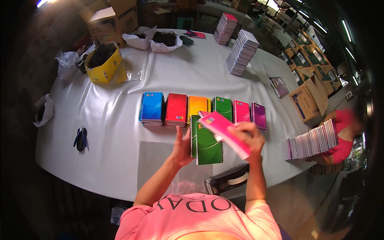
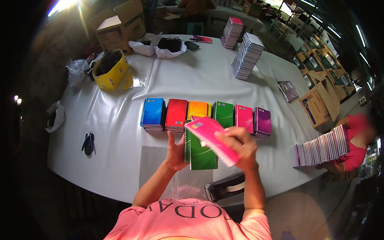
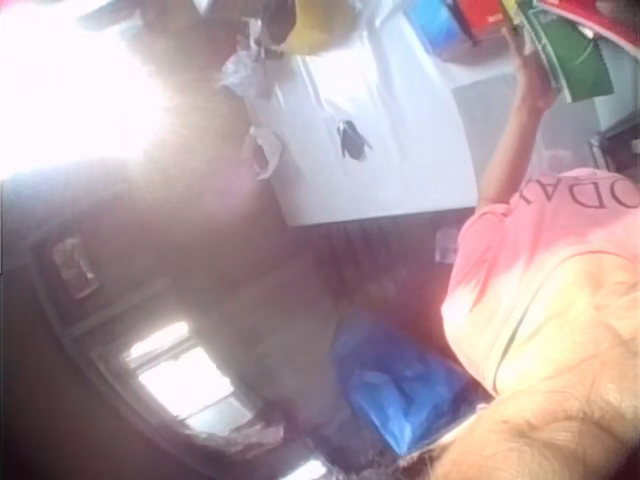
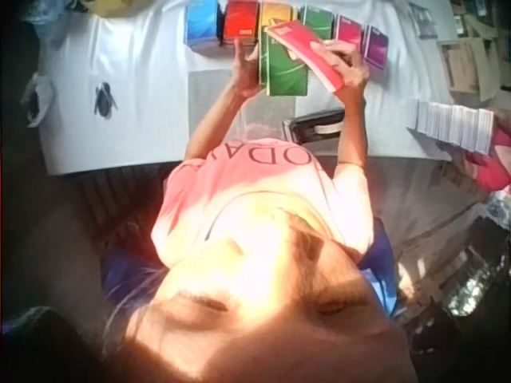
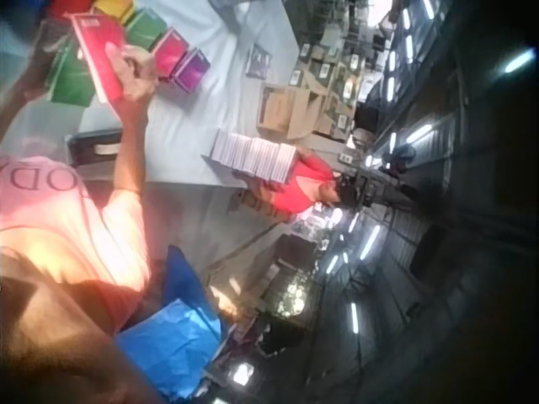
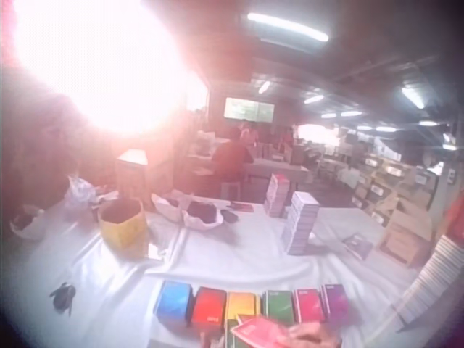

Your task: The person sorts colorful notebooks into stacks by color and then places a stack of notebooks into a clear plastic bag, sealing it with tape.

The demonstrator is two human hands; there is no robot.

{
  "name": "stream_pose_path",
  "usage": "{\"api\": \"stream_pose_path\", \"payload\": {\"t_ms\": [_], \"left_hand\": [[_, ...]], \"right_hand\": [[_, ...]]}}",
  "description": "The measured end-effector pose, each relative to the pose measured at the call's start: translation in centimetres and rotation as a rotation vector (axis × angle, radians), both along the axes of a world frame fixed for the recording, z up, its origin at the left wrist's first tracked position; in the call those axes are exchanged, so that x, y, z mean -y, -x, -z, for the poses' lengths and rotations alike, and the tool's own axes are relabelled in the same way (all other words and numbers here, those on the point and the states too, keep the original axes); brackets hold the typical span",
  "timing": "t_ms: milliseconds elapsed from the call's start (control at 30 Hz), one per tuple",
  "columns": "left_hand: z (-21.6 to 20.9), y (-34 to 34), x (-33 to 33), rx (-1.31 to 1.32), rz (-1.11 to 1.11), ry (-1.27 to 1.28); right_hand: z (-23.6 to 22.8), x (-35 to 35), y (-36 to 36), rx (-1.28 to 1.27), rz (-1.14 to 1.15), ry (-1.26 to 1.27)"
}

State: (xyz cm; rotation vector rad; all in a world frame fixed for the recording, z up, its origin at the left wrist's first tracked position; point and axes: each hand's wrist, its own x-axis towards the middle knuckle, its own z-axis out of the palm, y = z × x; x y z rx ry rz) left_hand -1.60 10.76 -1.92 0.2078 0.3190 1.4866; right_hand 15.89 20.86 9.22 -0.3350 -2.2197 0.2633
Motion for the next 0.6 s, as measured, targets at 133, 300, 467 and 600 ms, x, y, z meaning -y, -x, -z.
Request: {"api": "stream_pose_path", "payload": {"t_ms": [133,300,467,600], "left_hand": [[0.5,0.3,-0.2,0.084,0.029,-0.039],[-0.2,-0.2,0.2,0.115,0.017,-0.015],[-0.2,-0.7,0.7,0.009,-0.030,0.038],[2.7,-1.4,0.7,0.021,0.001,-0.120]], "right_hand": [[2.5,2.9,-0.2,0.114,-0.029,-0.177],[3.7,3.9,-1.5,-0.011,0.052,-0.128],[4.3,4.4,-2.0,0.137,0.100,-0.152],[3.9,6.5,-0.4,0.376,0.211,0.074]]}}
